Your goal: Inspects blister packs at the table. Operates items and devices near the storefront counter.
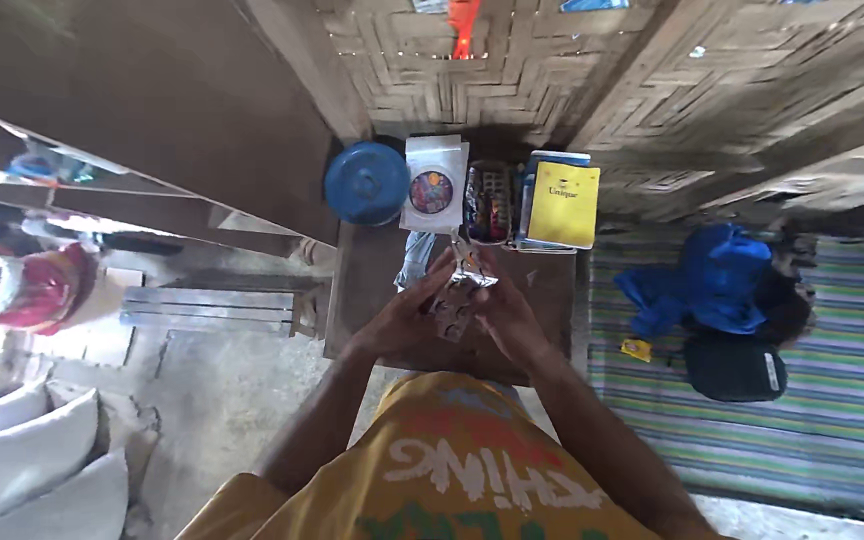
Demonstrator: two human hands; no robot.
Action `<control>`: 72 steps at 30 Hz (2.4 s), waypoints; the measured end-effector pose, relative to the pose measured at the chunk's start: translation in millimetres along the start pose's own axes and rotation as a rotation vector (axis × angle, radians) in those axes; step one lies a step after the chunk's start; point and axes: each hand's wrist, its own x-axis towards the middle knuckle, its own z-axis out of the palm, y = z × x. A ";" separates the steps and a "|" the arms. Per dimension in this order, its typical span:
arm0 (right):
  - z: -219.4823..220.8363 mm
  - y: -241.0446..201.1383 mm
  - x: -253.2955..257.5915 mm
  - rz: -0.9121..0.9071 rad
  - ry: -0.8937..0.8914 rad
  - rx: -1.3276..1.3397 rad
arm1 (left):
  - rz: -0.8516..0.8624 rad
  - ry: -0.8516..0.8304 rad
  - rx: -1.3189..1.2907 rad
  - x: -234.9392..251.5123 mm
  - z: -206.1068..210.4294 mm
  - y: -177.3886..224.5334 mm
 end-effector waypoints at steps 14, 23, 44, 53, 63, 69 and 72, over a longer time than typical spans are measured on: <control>14.1 -89.3 -22.3 -0.043 -0.090 -0.735 | 0.196 0.013 0.089 31.8 -50.5 54.6; 11.9 -121.6 -22.9 -0.205 -0.141 -0.916 | 0.302 -0.076 0.410 59.3 -58.5 96.7; 12.1 -154.8 -46.1 -0.244 -0.049 -0.851 | 0.265 0.055 0.467 4.0 -99.7 106.6; 23.0 -156.2 -28.4 -0.211 -0.089 -1.020 | 0.366 -0.091 0.683 49.0 -30.5 126.0; 23.7 -163.3 -29.0 -0.305 -0.008 -1.069 | 0.334 -0.098 0.529 63.0 -31.7 126.9; 29.8 -155.8 -28.4 -0.472 0.058 -1.063 | 0.371 -0.074 0.396 69.9 -34.0 123.3; 31.7 -147.4 -24.5 -0.593 0.126 -1.099 | 0.397 -0.056 0.293 76.3 -33.6 116.6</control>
